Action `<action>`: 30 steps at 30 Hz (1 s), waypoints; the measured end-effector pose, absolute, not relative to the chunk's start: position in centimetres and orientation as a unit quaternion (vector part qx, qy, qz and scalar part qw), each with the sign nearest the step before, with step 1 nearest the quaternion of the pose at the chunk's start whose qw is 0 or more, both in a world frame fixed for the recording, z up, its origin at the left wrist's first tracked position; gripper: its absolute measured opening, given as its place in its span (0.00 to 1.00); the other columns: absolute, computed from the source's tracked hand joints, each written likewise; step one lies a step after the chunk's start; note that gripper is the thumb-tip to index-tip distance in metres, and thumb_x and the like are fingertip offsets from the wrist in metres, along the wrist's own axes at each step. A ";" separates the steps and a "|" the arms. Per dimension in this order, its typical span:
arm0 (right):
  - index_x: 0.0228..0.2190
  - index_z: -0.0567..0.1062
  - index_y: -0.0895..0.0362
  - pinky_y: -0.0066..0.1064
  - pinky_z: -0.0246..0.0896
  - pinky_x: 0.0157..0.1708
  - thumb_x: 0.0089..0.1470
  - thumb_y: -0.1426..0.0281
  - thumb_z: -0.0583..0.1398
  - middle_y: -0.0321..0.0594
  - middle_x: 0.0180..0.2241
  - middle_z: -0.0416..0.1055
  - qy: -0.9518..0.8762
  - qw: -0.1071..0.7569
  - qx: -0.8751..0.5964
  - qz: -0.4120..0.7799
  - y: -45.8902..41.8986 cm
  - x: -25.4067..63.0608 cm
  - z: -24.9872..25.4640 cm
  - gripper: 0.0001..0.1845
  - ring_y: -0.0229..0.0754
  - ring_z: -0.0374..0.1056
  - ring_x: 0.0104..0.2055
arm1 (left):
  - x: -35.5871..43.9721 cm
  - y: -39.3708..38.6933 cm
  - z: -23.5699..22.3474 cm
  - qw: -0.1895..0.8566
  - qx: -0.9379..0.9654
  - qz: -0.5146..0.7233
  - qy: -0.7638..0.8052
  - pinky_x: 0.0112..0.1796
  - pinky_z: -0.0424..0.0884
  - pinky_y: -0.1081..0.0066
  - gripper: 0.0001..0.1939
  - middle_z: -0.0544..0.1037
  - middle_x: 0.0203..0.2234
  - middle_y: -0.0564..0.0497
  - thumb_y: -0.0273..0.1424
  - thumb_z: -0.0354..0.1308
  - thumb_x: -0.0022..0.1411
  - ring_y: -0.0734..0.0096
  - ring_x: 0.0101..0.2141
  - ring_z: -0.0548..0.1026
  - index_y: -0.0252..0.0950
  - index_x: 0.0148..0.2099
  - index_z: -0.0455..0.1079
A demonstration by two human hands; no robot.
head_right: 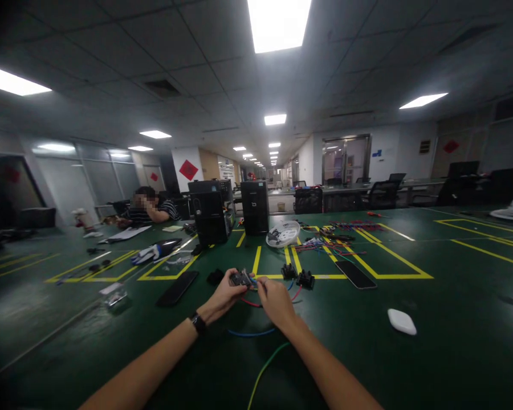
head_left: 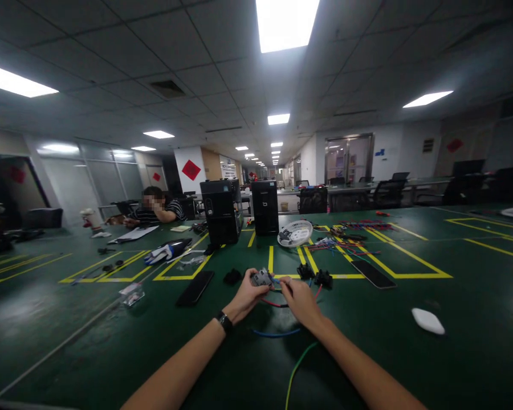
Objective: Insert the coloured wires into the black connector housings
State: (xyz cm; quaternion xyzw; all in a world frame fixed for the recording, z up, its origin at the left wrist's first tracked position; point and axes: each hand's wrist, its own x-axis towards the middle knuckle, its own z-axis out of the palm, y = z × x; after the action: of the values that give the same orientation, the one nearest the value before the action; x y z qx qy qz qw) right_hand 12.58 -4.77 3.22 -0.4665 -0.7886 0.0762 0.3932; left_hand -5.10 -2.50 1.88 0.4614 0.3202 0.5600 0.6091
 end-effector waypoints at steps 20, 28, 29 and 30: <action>0.42 0.75 0.57 0.35 0.65 0.43 0.62 0.69 0.50 0.44 0.38 0.78 -0.806 0.414 -0.414 0.086 -4.8 12.5 3.0 0.16 0.47 0.74 0.41 | -5.1 -3.4 2.0 0.569 0.510 0.574 0.295 0.47 0.71 0.59 0.33 0.71 0.51 0.42 0.19 0.66 0.44 0.62 0.46 0.74 0.39 0.52 0.61; 0.44 0.75 0.57 0.33 0.65 0.42 0.63 0.68 0.49 0.43 0.39 0.78 -0.819 0.382 -0.423 0.070 -4.9 12.5 2.9 0.17 0.46 0.74 0.41 | -5.5 -3.5 2.5 0.571 0.503 0.569 0.312 0.41 0.75 0.61 0.20 0.72 0.49 0.43 0.25 0.63 0.50 0.59 0.47 0.73 0.38 0.47 0.65; 0.43 0.75 0.57 0.33 0.65 0.42 0.63 0.68 0.49 0.44 0.39 0.78 -0.819 0.381 -0.424 0.069 -4.9 12.5 2.9 0.17 0.46 0.74 0.41 | -5.5 -3.5 2.6 0.570 0.502 0.569 0.315 0.40 0.75 0.62 0.20 0.72 0.49 0.43 0.24 0.62 0.51 0.59 0.47 0.73 0.38 0.47 0.66; 0.43 0.75 0.57 0.33 0.65 0.42 0.63 0.68 0.48 0.44 0.38 0.78 -0.818 0.381 -0.424 0.069 -5.0 12.5 2.9 0.17 0.46 0.74 0.40 | -5.5 -3.5 2.5 0.573 0.499 0.568 0.315 0.40 0.76 0.63 0.19 0.72 0.49 0.43 0.24 0.61 0.51 0.60 0.46 0.73 0.38 0.47 0.65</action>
State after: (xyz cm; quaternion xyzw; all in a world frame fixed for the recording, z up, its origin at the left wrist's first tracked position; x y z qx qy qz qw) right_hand 12.50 -4.96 2.91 -0.4242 -0.8184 0.0688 0.3814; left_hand -5.48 -3.50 2.54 0.4989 0.3155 0.5681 0.5734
